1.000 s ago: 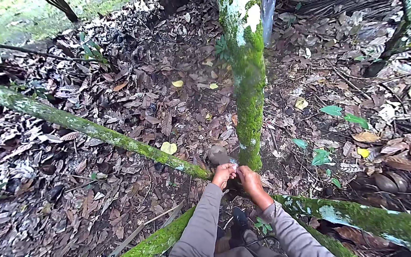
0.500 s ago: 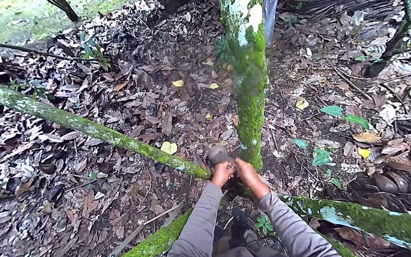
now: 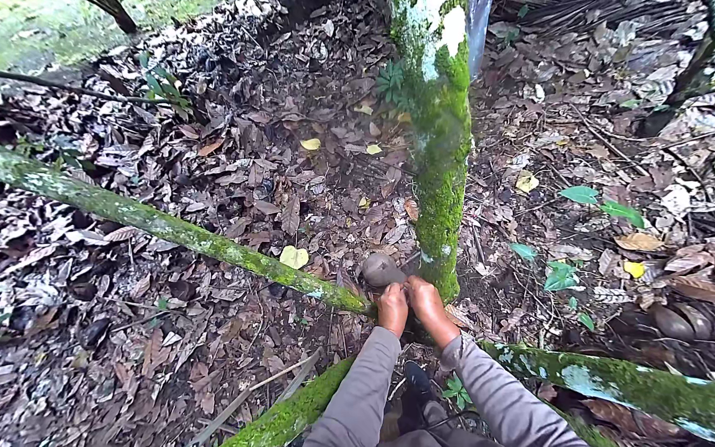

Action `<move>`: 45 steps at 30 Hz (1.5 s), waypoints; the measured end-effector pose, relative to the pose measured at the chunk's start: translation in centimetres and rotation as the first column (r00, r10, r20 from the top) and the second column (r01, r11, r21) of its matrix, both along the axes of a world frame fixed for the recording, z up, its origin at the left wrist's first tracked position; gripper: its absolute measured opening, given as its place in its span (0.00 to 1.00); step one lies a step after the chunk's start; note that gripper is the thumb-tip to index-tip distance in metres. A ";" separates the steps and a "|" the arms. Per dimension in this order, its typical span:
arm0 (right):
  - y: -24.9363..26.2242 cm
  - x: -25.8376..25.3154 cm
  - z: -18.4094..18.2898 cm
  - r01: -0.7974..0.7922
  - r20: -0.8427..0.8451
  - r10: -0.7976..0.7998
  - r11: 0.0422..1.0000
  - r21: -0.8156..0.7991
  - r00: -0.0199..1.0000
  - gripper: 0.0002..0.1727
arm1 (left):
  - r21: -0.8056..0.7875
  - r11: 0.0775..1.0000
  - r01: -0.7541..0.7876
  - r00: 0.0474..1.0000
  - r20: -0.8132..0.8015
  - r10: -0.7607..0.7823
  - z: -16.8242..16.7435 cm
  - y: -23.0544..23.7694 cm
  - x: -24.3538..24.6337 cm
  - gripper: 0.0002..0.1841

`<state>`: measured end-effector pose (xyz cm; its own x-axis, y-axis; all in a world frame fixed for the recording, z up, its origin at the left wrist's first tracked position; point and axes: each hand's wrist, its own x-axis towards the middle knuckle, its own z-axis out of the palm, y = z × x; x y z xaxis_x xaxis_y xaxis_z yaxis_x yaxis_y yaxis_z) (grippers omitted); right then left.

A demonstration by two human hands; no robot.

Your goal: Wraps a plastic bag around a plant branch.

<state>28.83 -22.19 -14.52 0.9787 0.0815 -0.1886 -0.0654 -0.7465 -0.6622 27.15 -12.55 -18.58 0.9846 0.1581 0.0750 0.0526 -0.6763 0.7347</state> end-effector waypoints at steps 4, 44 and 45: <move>0.0 0.4 0.1 -0.017 -0.028 0.017 1.000 -0.011 0.999 0.15 | -0.062 0.997 -0.051 0.999 0.011 0.051 -0.4 -0.4 -0.3 0.13; -0.9 -3.2 0.0 0.042 -0.068 -0.062 0.964 -0.261 0.996 0.18 | -0.673 0.721 -0.166 0.817 -0.503 -0.281 3.5 3.0 2.8 0.18; -0.8 -3.2 0.3 0.031 -0.079 -0.056 0.957 -0.287 0.995 0.19 | -0.662 0.732 -0.165 0.827 -0.497 -0.263 3.7 3.1 3.3 0.20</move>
